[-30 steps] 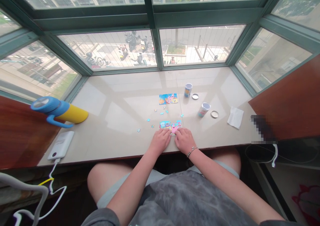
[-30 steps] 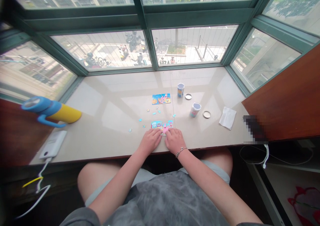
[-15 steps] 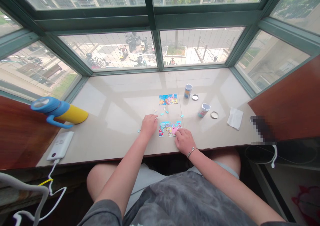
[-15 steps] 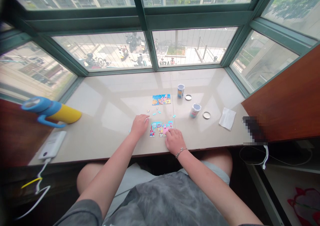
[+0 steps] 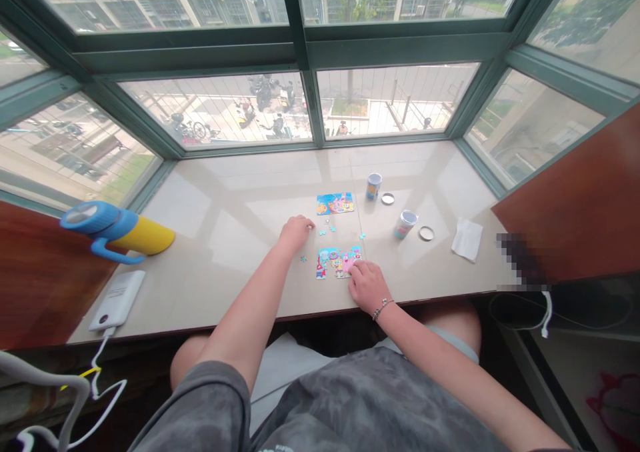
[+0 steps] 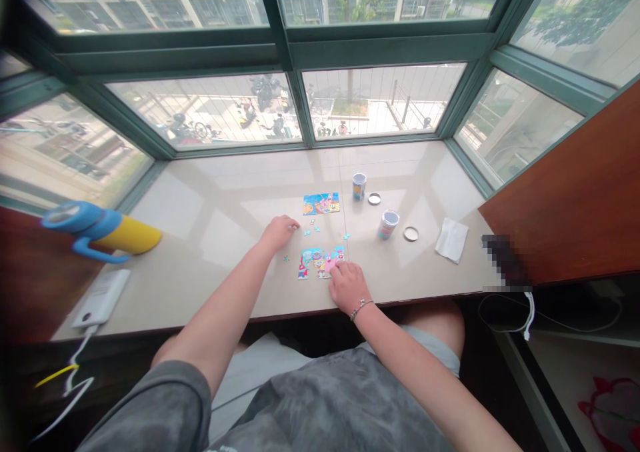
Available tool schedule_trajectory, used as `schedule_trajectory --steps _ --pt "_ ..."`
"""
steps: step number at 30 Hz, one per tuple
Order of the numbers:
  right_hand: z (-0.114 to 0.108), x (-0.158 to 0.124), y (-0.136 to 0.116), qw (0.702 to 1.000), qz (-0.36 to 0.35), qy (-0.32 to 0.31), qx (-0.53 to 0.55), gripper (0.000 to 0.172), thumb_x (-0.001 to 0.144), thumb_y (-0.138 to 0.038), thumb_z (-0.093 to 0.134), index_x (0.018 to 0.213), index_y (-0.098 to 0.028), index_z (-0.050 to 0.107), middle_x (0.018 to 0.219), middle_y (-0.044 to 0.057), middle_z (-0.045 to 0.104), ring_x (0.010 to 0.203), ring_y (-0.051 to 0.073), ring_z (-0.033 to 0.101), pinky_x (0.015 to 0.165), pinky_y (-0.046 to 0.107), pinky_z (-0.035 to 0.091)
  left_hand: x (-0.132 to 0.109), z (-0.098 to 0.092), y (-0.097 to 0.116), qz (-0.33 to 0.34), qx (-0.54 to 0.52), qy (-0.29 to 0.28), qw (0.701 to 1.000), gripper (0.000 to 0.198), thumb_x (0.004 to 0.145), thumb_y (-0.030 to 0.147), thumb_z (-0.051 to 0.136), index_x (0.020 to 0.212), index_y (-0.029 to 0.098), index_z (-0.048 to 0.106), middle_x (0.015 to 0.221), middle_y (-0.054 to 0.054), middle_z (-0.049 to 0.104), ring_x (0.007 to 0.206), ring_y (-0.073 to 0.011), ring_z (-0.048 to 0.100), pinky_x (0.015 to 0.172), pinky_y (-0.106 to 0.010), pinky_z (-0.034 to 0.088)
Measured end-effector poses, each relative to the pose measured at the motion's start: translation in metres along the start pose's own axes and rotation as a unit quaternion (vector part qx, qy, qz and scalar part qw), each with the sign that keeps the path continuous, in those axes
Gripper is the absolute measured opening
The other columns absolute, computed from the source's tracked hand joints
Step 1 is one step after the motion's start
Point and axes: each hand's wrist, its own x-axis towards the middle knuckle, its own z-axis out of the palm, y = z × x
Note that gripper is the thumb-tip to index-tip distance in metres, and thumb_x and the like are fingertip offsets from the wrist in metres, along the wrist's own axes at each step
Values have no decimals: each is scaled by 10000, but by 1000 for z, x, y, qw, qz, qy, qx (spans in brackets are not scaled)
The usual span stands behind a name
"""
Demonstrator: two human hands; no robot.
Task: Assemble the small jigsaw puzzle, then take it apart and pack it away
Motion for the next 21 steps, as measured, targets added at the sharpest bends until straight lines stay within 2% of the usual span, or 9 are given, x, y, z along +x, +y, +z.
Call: schedule_trajectory --steps 4,9,15,18,21 --pt "1 0 1 1000 -1 -3 -2 192 922 -183 573 1092 -227 650 1211 115 612 1117 282 519 1006 429 386 -2 2 -7 -8 -16 34 999 386 907 271 577 1272 212 688 1227 -108 668 1149 -269 586 1050 -390 465" --pt "1 0 1 1000 0 -6 -4 202 915 -185 582 1099 -229 652 1220 114 609 1121 282 515 1010 429 384 1 1 -6 -17 -5 1 1000 249 885 327 625 1075 228 751 1144 -102 672 1093 -261 615 989 -358 491" --pt "0 -1 1 1000 -2 -3 0 193 920 -187 577 1096 -226 647 1213 112 611 1112 278 516 1017 428 381 5 -13 2 -47 -35 -53 997 169 825 345 691 930 222 740 1035 -82 717 972 -240 667 850 -310 513" --pt "0 0 1 1000 0 -6 -2 192 918 -184 580 1095 -224 644 1210 109 612 1110 275 517 1015 425 382 -6 -19 10 -49 -62 -60 995 163 833 359 684 920 228 727 947 -44 741 863 -205 674 758 -285 508" --pt "-1 0 1 1000 2 -10 -2 198 919 -183 577 1102 -224 642 1213 108 612 1114 275 517 1018 424 382 -29 -21 26 -26 -140 -44 989 165 848 360 668 937 234 726 945 -13 754 839 -177 667 725 -268 494"
